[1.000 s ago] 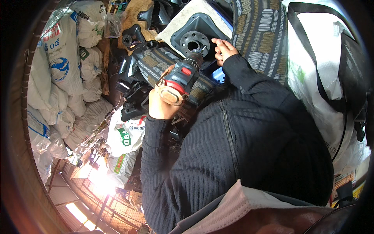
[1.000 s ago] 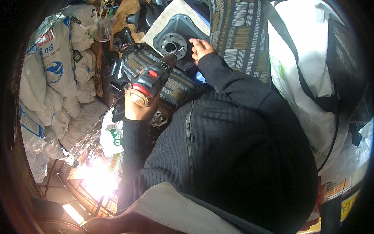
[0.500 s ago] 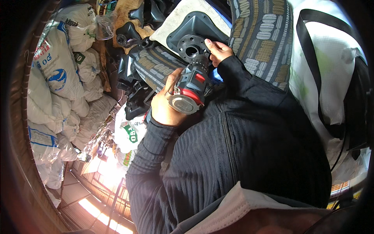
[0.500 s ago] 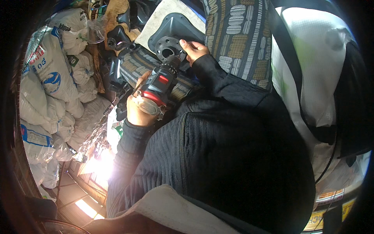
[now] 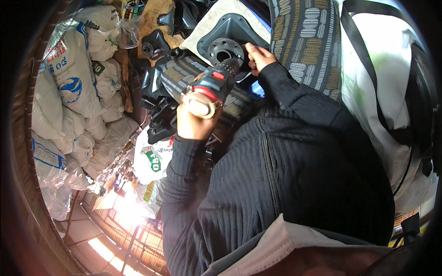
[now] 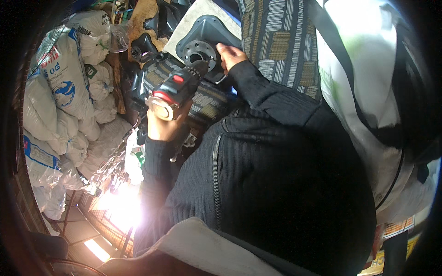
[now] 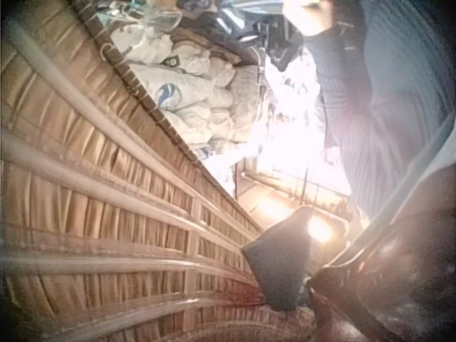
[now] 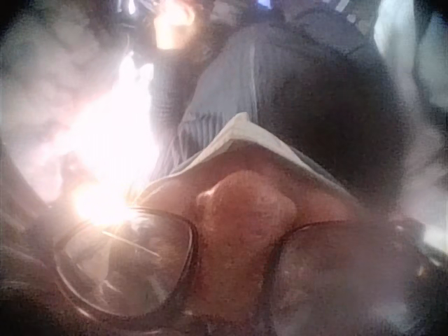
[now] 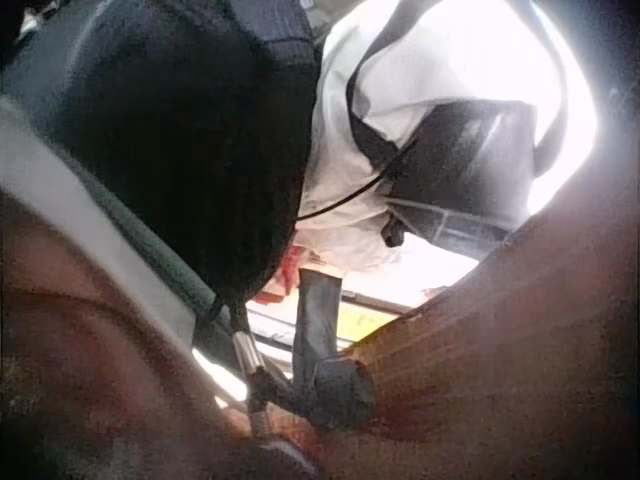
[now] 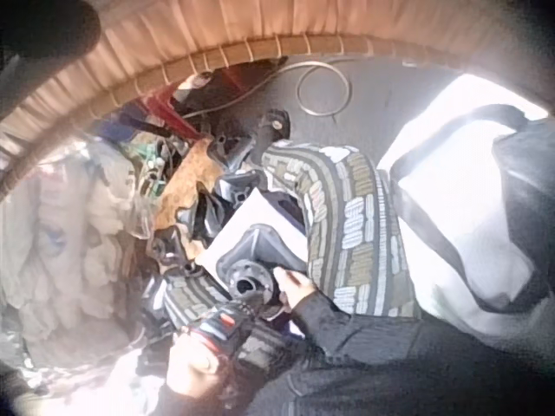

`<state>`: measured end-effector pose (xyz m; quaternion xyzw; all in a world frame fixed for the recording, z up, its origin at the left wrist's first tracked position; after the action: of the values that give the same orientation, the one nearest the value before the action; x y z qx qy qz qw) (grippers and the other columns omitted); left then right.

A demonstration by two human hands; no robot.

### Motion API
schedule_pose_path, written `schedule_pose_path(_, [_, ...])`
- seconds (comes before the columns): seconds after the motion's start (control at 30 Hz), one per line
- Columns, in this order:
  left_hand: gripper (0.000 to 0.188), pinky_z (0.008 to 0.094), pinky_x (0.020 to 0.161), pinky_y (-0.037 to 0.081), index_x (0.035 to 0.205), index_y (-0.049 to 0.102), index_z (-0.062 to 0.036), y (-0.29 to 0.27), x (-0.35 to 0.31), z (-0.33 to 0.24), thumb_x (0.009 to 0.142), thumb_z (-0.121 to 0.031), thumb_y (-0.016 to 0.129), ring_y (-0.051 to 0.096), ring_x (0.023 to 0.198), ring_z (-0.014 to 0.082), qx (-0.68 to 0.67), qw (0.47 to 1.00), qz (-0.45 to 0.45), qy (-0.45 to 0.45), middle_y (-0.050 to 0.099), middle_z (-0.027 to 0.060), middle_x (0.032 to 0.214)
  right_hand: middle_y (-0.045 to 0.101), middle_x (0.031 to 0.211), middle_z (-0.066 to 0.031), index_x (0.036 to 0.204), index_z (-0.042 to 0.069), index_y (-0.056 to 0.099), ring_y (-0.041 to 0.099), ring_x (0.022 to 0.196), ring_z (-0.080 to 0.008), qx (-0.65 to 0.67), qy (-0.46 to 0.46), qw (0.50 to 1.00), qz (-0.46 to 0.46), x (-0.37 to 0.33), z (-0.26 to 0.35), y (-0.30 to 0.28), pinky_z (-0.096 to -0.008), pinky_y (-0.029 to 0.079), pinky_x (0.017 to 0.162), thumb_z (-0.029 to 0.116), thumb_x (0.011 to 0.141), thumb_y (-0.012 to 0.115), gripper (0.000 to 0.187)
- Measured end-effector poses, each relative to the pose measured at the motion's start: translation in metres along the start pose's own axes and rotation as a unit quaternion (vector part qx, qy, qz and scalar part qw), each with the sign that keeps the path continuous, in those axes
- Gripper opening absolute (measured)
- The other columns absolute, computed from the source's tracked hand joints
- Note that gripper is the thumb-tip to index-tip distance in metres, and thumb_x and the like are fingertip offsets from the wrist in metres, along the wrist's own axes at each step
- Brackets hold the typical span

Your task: The person uses a cordless impact driver to fasten screws into a black plastic motorcycle part. They repeatedly pick up the part, align it, and drive screws into multiple holes before setting it down.

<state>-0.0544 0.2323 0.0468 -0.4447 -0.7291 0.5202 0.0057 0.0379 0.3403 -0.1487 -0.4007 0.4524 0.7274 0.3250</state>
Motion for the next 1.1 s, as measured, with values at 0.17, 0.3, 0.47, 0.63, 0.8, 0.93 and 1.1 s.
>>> schedule_pose_path(0.17, [0.025, 0.0305, 0.069, 0.051, 0.096, 0.065, -0.0013, -0.007, -0.036, -0.007, 0.072, -0.003, 0.074, 0.066, 0.078, 0.0183, -0.032, 0.996, -0.057, 0.066, 0.068, 0.0086, 0.088, 0.062, 0.094, -0.0033, 0.121, 0.005, 0.055, 0.061, 0.083, -0.0147, 0.171, 0.019, 0.945, 0.280, -0.003, 0.001, -0.014, -0.0284, 0.053, 0.066, 0.039, 0.100, 0.029, 0.047])
schedule_pose_path(0.3, [0.025, 0.0308, 0.071, 0.051, 0.096, 0.064, -0.0008, -0.004, -0.057, -0.011, 0.073, -0.004, 0.074, 0.065, 0.079, 0.0182, -0.070, 0.993, -0.079, 0.060, 0.067, 0.0079, 0.089, 0.058, 0.117, -0.0155, 0.129, -0.003, 0.044, 0.059, 0.106, -0.0244, 0.190, 0.062, 0.892, 0.406, -0.005, 0.002, -0.006, -0.0380, 0.053, 0.085, 0.036, 0.100, 0.029, 0.051])
schedule_pose_path(0.47, [0.028, 0.0308, 0.073, 0.051, 0.098, 0.063, -0.0004, -0.003, -0.065, -0.005, 0.073, -0.006, 0.074, 0.065, 0.080, 0.0188, -0.083, 0.993, -0.077, 0.040, 0.067, 0.0081, 0.092, 0.056, 0.120, -0.0158, 0.129, -0.003, 0.045, 0.059, 0.106, -0.0243, 0.082, 0.072, 0.902, 0.418, -0.026, 0.008, 0.007, -0.0361, 0.056, 0.084, 0.037, 0.100, 0.030, 0.052])
schedule_pose_path(0.63, [0.029, 0.0320, 0.073, 0.051, 0.098, 0.063, -0.0002, 0.002, -0.061, -0.007, 0.072, -0.006, 0.075, 0.065, 0.080, 0.0195, -0.073, 0.992, -0.080, 0.057, 0.067, 0.0083, 0.091, 0.057, 0.116, -0.0136, 0.127, -0.002, 0.047, 0.061, 0.102, -0.0212, 0.023, 0.041, 0.923, 0.382, -0.039, 0.015, 0.006, -0.0317, 0.058, 0.078, 0.035, 0.099, 0.035, 0.049])
schedule_pose_path(0.8, [0.031, 0.0319, 0.074, 0.051, 0.099, 0.062, -0.0001, -0.014, -0.069, -0.008, 0.072, -0.005, 0.076, 0.064, 0.081, 0.0184, -0.144, 0.985, -0.092, 0.028, 0.066, 0.0072, 0.092, 0.062, 0.104, -0.0086, 0.118, 0.003, 0.057, 0.063, 0.094, -0.0179, -0.038, -0.003, 0.940, 0.338, -0.037, 0.011, 0.005, -0.0310, 0.058, 0.077, 0.030, 0.095, 0.050, 0.037])
schedule_pose_path(0.93, [0.033, 0.0318, 0.075, 0.050, 0.101, 0.061, -0.0007, -0.017, -0.066, -0.004, 0.072, -0.004, 0.076, 0.064, 0.083, 0.0175, -0.046, 0.994, -0.076, 0.068, 0.066, 0.0068, 0.093, 0.065, 0.098, -0.0067, 0.111, 0.004, 0.062, 0.064, 0.092, -0.0163, -0.080, -0.003, 0.947, 0.311, -0.044, 0.015, 0.007, -0.0317, 0.058, 0.075, 0.026, 0.091, 0.058, 0.030])
schedule_pose_path(1.1, [0.032, 0.0322, 0.078, 0.050, 0.101, 0.063, -0.0015, -0.009, -0.067, 0.002, 0.072, -0.004, 0.075, 0.064, 0.086, 0.0186, -0.120, 0.986, -0.109, 0.019, 0.066, 0.0073, 0.094, 0.063, 0.107, -0.0101, 0.110, 0.002, 0.059, 0.064, 0.096, -0.0188, -0.030, 0.010, 0.962, 0.272, -0.033, 0.015, 0.003, -0.0311, 0.058, 0.074, 0.023, 0.094, 0.054, 0.027])
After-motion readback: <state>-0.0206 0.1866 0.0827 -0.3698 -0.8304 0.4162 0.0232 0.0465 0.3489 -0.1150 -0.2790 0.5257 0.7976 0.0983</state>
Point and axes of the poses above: each hand's wrist, its own x-axis towards the middle knuckle, its own y-axis out of the palm, z = x × y, the point moved 3 cm from there along x, towards the middle knuckle
